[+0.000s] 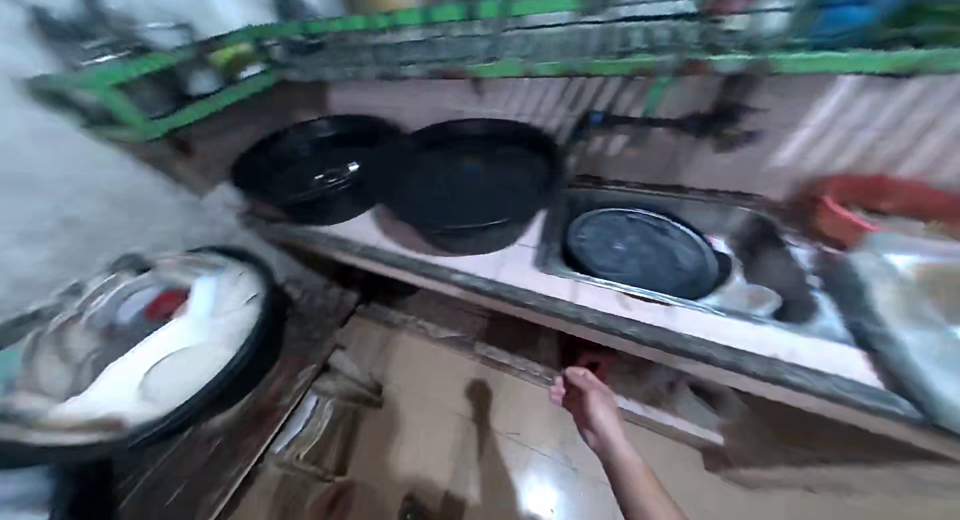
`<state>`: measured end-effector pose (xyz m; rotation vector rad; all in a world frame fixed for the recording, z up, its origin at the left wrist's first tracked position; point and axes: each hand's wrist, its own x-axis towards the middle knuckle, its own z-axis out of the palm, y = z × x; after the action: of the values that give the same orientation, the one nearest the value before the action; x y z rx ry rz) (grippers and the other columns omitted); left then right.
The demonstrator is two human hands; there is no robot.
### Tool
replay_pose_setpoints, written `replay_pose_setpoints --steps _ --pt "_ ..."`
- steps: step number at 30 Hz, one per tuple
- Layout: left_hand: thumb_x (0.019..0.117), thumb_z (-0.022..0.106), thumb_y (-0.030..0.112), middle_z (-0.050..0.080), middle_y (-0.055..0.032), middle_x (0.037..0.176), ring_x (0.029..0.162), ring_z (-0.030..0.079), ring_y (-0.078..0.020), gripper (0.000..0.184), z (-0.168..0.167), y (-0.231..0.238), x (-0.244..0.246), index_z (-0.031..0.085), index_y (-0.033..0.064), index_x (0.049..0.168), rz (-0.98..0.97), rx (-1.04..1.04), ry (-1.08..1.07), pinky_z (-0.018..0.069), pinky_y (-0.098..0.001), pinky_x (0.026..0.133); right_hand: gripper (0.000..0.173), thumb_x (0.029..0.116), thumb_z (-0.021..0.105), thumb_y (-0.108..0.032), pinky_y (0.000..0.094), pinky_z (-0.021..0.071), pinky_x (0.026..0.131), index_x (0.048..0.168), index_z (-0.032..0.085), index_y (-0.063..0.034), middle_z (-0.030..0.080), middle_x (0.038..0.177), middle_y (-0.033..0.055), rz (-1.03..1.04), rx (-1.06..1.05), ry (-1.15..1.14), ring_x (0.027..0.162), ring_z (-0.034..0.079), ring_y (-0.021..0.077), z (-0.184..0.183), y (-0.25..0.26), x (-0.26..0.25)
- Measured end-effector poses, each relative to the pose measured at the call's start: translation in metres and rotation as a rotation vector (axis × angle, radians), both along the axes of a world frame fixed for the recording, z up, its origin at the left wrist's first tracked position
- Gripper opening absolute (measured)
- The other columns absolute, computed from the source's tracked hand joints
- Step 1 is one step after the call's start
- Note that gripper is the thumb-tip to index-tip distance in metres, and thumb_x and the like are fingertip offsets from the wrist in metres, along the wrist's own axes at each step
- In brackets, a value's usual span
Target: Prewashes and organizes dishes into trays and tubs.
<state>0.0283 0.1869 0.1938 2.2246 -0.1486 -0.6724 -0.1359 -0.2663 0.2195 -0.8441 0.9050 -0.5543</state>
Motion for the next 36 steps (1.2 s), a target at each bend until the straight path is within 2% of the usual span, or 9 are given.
replay_pose_setpoints --steps 6,11,21,24,26,29,32,34,36 --pt "0.1044 0.058 0.017 0.073 -0.0147 0.113 0.099 0.072 -0.0230 0.029 0.058 0.072 0.081 0.066 -0.0001 0.127 0.194 -0.188 -0.211 0.0601 -0.0443 0.092 0.022 0.1099 0.043 -0.015 0.0382 0.0609 0.071 0.114 0.059 0.0002 0.069 0.087 0.0120 0.382 -0.157 -0.078 0.074 0.070 0.0209 0.081 0.136 0.212" --pt "0.1027 0.058 0.017 0.075 -0.0093 0.104 0.089 0.074 -0.0163 0.025 0.116 0.119 0.150 0.070 0.0018 0.117 0.348 -0.290 -0.470 0.0634 -0.0368 0.084 0.019 0.1089 0.046 -0.013 0.0371 0.0614 0.073 0.114 0.060 -0.0015 0.069 0.087 0.0096 0.680 -0.240 -0.173 0.075 0.070 0.0188 0.124 0.256 0.341" --pt "0.1047 0.058 0.016 0.072 -0.0162 0.115 0.103 0.071 -0.0263 0.024 0.187 0.163 0.329 0.069 0.0010 0.121 0.429 -0.067 -0.655 0.0577 -0.0493 0.094 0.022 0.1057 0.050 -0.008 0.0418 0.0621 0.083 0.117 0.063 0.0045 0.070 0.103 0.0156 1.170 -0.713 -0.304 0.089 0.072 0.0230 0.170 0.352 0.598" --pt "0.1055 0.057 0.021 0.064 -0.0207 0.132 0.125 0.061 -0.0343 0.032 0.180 0.171 0.413 0.066 0.0019 0.129 0.376 0.185 -0.446 0.0476 -0.0553 0.109 0.026 0.1034 0.055 -0.012 0.0539 0.0562 0.096 0.123 0.066 0.0003 0.068 0.119 0.0215 1.433 -1.099 -0.114 0.108 0.069 0.0329 0.147 0.389 0.701" --pt "0.1025 0.063 0.032 0.055 -0.0245 0.144 0.134 0.053 -0.0425 0.044 0.154 0.181 0.464 0.061 0.0053 0.137 0.404 0.376 -0.263 0.0446 -0.0621 0.110 0.030 0.1000 0.059 -0.015 0.0663 0.0490 0.100 0.125 0.067 -0.0002 0.066 0.124 0.0263 1.678 -1.413 0.087 0.119 0.063 0.0430 0.113 0.418 0.759" --pt "0.0877 0.079 0.044 0.038 -0.0319 0.156 0.140 0.042 -0.0528 0.081 0.111 0.192 0.505 0.047 0.0043 0.151 0.428 0.583 0.032 0.0411 -0.0711 0.108 0.038 0.1046 0.055 -0.024 0.0697 0.0425 0.104 0.123 0.066 0.0073 0.062 0.133 0.0295 2.158 -1.785 0.448 0.128 0.057 0.0466 0.085 0.456 0.795" --pt "0.0800 0.086 0.045 0.029 -0.0333 0.160 0.142 0.035 -0.0565 0.100 0.081 0.193 0.524 0.034 0.0139 0.159 0.353 0.693 0.153 0.0408 -0.0705 0.108 0.040 0.1022 0.059 -0.027 0.0673 0.0415 0.106 0.126 0.066 0.0040 0.059 0.139 0.0258 2.240 -1.772 0.638 0.133 0.053 0.0428 0.067 0.482 0.798" --pt "0.0844 0.083 0.041 0.032 -0.0299 0.160 0.142 0.039 -0.0542 0.089 0.072 0.204 0.531 0.037 0.0247 0.159 0.378 0.666 0.151 0.0421 -0.0701 0.106 0.040 0.1006 0.063 -0.026 0.0682 0.0422 0.105 0.126 0.066 0.0048 0.059 0.139 0.0267 2.257 -1.754 0.606 0.133 0.054 0.0439 0.063 0.497 0.788" --pt "0.0929 0.075 0.038 0.037 -0.0298 0.158 0.139 0.044 -0.0531 0.075 0.069 0.212 0.536 0.041 0.0200 0.157 0.451 0.624 0.174 0.0426 -0.0694 0.106 0.039 0.1003 0.064 -0.025 0.0695 0.0433 0.103 0.125 0.066 0.0052 0.060 0.137 0.0271 2.346 -1.796 0.526 0.131 0.055 0.0453 0.075 0.492 0.779"
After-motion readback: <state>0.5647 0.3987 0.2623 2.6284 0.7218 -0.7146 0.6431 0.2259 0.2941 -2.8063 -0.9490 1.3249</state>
